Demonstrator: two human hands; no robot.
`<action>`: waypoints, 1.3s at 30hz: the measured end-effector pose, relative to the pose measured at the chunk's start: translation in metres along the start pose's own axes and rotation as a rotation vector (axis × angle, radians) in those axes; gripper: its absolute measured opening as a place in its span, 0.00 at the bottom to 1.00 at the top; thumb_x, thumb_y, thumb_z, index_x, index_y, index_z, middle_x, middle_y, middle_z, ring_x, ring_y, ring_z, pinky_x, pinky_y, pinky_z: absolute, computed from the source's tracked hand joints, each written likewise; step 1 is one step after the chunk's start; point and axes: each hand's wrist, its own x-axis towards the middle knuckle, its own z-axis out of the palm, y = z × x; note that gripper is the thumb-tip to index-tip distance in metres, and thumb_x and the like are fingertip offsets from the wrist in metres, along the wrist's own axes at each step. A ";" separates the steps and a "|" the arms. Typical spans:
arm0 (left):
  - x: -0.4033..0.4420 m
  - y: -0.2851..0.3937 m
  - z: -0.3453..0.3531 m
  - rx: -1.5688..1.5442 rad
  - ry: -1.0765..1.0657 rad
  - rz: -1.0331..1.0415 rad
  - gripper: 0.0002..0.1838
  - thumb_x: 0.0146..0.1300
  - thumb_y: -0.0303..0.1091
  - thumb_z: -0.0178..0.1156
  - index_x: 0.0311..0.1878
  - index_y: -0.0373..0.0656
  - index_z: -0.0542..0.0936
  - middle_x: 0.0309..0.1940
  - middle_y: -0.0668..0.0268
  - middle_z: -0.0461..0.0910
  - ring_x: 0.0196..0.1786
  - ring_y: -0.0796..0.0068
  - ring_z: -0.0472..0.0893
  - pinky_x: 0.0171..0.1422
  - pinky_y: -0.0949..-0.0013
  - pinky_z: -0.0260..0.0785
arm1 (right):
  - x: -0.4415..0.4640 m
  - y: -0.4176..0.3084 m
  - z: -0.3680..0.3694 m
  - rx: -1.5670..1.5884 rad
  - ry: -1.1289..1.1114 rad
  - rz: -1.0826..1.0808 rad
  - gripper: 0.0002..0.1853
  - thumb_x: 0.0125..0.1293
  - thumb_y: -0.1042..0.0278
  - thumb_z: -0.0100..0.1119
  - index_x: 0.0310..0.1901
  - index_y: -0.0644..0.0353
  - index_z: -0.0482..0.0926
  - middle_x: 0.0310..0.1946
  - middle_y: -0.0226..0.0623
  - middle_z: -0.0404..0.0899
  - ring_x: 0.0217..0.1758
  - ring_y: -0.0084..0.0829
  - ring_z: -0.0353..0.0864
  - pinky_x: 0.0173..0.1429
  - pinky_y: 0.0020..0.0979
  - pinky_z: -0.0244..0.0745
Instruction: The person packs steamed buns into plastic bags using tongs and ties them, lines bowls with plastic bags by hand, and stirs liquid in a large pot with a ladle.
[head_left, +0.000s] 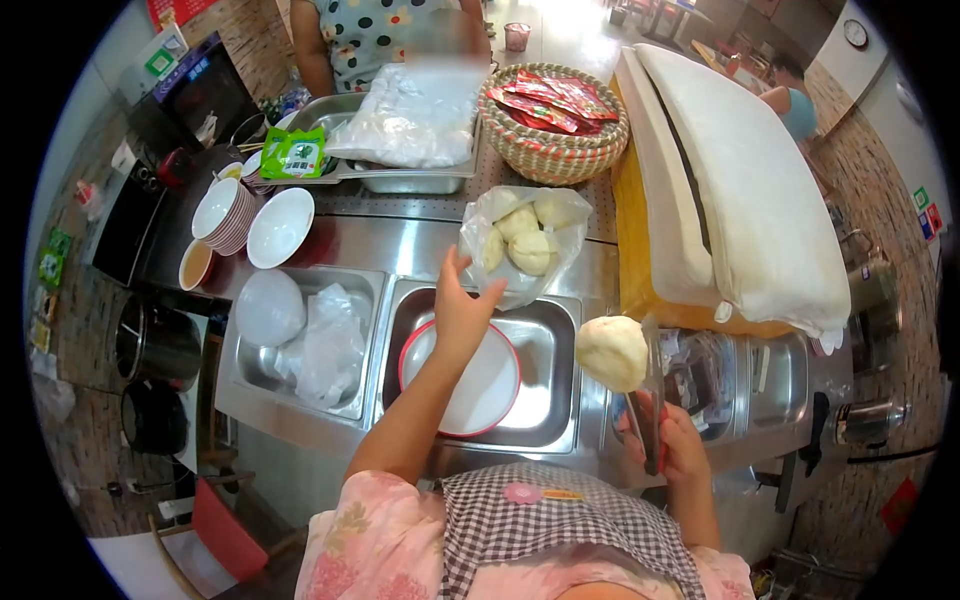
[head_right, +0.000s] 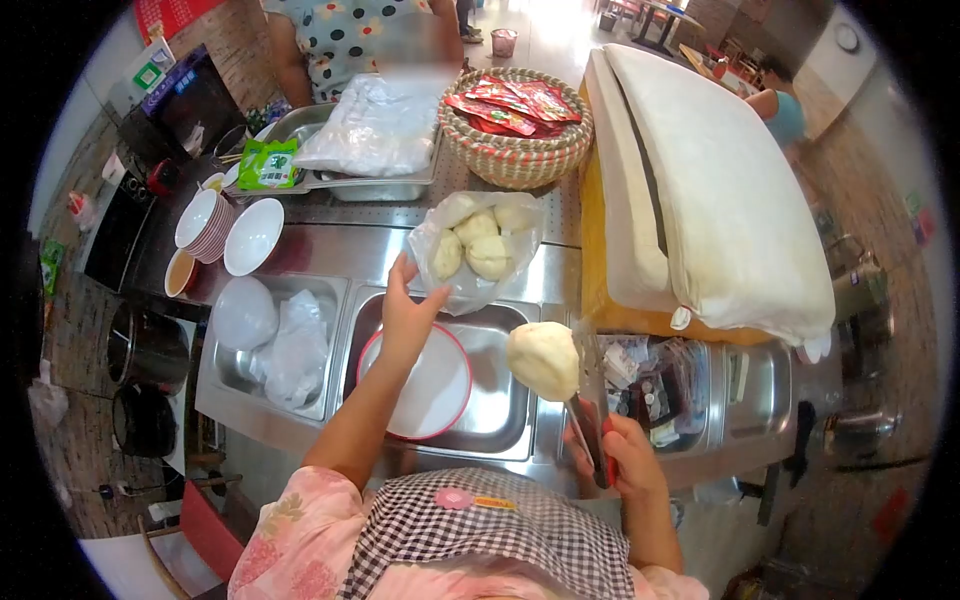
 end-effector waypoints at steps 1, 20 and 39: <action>0.006 -0.004 0.001 -0.031 -0.031 -0.014 0.34 0.55 0.35 0.65 0.62 0.31 0.64 0.51 0.51 0.74 0.53 0.61 0.74 0.57 0.62 0.65 | 0.005 -0.002 -0.002 -0.018 -0.027 0.011 0.34 0.60 0.47 0.59 0.59 0.66 0.67 0.38 0.41 0.77 0.28 0.24 0.73 0.28 0.23 0.68; 0.038 0.023 -0.023 -1.193 -0.184 -0.564 0.21 0.70 0.32 0.43 0.65 0.52 0.64 0.22 0.75 0.63 0.27 0.81 0.64 0.42 0.73 0.63 | 0.180 0.003 0.021 -0.209 0.132 0.103 0.16 0.67 0.57 0.51 0.46 0.62 0.74 0.28 0.32 0.76 0.23 0.20 0.72 0.23 0.21 0.67; 0.052 0.018 -0.018 -1.126 -0.319 -0.412 0.29 0.69 0.28 0.43 0.71 0.57 0.52 0.24 0.74 0.62 0.28 0.82 0.65 0.42 0.72 0.64 | 0.077 0.016 -0.009 0.331 0.125 0.117 0.26 0.66 0.49 0.51 0.61 0.55 0.66 0.44 0.44 0.75 0.31 0.30 0.72 0.28 0.27 0.69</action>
